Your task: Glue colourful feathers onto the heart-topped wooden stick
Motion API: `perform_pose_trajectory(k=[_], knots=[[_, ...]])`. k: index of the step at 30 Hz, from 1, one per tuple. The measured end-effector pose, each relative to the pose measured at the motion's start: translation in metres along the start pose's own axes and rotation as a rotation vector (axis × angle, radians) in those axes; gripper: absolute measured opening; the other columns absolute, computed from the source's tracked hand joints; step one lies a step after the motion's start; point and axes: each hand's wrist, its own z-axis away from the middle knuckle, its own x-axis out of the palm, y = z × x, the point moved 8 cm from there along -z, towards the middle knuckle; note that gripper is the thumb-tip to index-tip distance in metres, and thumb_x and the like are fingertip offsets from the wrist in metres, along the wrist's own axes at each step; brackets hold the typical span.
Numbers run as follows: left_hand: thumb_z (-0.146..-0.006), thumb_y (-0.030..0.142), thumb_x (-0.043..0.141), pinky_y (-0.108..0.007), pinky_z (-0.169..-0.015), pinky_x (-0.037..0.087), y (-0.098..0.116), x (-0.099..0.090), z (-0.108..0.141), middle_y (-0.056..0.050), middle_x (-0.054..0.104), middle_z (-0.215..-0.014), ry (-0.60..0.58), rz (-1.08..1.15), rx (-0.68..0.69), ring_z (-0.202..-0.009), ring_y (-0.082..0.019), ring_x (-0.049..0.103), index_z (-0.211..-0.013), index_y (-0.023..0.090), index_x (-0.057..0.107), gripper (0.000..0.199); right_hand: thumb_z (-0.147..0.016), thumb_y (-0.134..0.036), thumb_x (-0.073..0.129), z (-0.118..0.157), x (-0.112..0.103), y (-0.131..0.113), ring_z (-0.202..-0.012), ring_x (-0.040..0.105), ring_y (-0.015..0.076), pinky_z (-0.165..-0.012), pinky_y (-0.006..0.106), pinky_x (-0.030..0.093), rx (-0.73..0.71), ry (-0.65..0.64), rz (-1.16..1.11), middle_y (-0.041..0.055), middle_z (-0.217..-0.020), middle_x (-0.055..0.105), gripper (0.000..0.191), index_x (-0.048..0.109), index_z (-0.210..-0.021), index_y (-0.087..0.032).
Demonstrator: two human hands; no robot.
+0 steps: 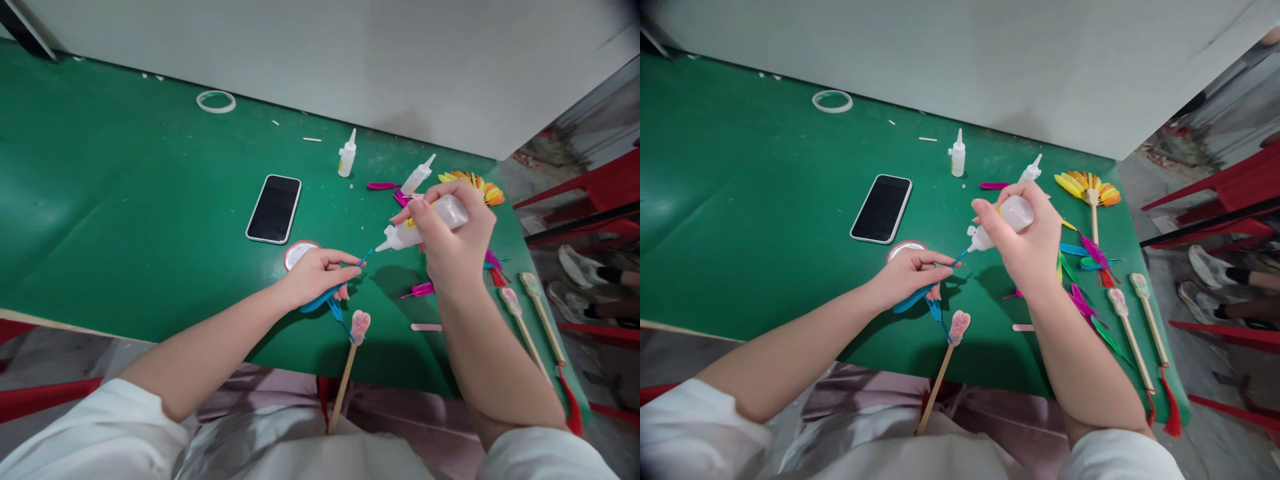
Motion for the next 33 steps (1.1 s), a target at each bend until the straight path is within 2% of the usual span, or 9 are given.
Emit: perform_pose_trajectory(k=[2,8,18,24,30,33], knots=[[-0.075,0.026,0.065,-0.016,-0.044,0.047,0.002,0.001,0.0,0.0,0.062,-0.047,0.0,0.001,-0.001,-0.039,-0.008,0.054,-0.097,0.011,0.066,0.027,-0.073,-0.043,0.063,0.003,0.006,0.003,-0.06,0.06,0.0152,-0.051,0.028,0.043,0.005,-0.031,0.038,-0.0022,-0.062,0.057,0.025,0.048,-0.071,-0.023],[-0.075,0.027,0.065,-0.017,-0.044,0.047,0.003,0.003,0.001,0.0,0.061,-0.047,-0.006,0.005,-0.004,-0.039,-0.009,0.055,-0.098,0.01,0.066,0.029,-0.071,-0.043,0.065,0.009,0.016,0.001,-0.061,0.059,0.0132,-0.053,0.028,0.045,-0.118,-0.075,0.068,-0.0038,-0.066,0.058,0.025,0.05,-0.074,-0.024],[-0.074,0.03,0.067,-0.017,-0.045,0.047,0.004,-0.002,0.001,0.0,0.062,-0.047,0.018,0.017,0.006,-0.039,-0.008,0.054,-0.098,0.01,0.066,0.031,-0.071,-0.044,0.065,0.006,0.006,-0.005,-0.062,0.059,0.0134,-0.057,0.03,0.046,-0.193,0.009,0.018,-0.0032,-0.066,0.06,0.025,0.05,-0.076,-0.024],[-0.074,0.032,0.066,-0.018,-0.045,0.047,0.004,-0.001,0.001,0.0,0.062,-0.048,0.019,-0.002,0.006,-0.04,-0.008,0.054,-0.099,0.01,0.066,0.033,-0.07,-0.043,0.067,0.01,0.014,-0.004,-0.062,0.059,0.0132,-0.055,0.029,0.046,-0.175,-0.057,-0.004,-0.0033,-0.068,0.059,0.027,0.051,-0.081,-0.025],[-0.073,0.031,0.067,-0.018,-0.043,0.046,0.004,-0.003,0.001,0.0,0.061,-0.047,0.034,0.005,0.019,-0.039,-0.008,0.054,-0.098,0.009,0.065,0.033,-0.069,-0.041,0.068,0.013,0.023,-0.005,-0.059,0.059,0.0135,-0.054,0.029,0.047,-0.166,-0.181,-0.072,-0.0026,-0.07,0.061,0.035,0.052,-0.096,-0.025],[-0.073,0.03,0.067,-0.018,-0.044,0.046,0.005,-0.004,0.0,0.0,0.061,-0.047,0.035,0.01,0.028,-0.039,-0.008,0.054,-0.097,0.01,0.065,0.032,-0.068,-0.038,0.07,0.015,0.027,-0.006,-0.063,0.061,0.0153,-0.057,0.031,0.05,-0.154,-0.237,-0.057,-0.002,-0.073,0.063,0.04,0.054,-0.102,-0.025]])
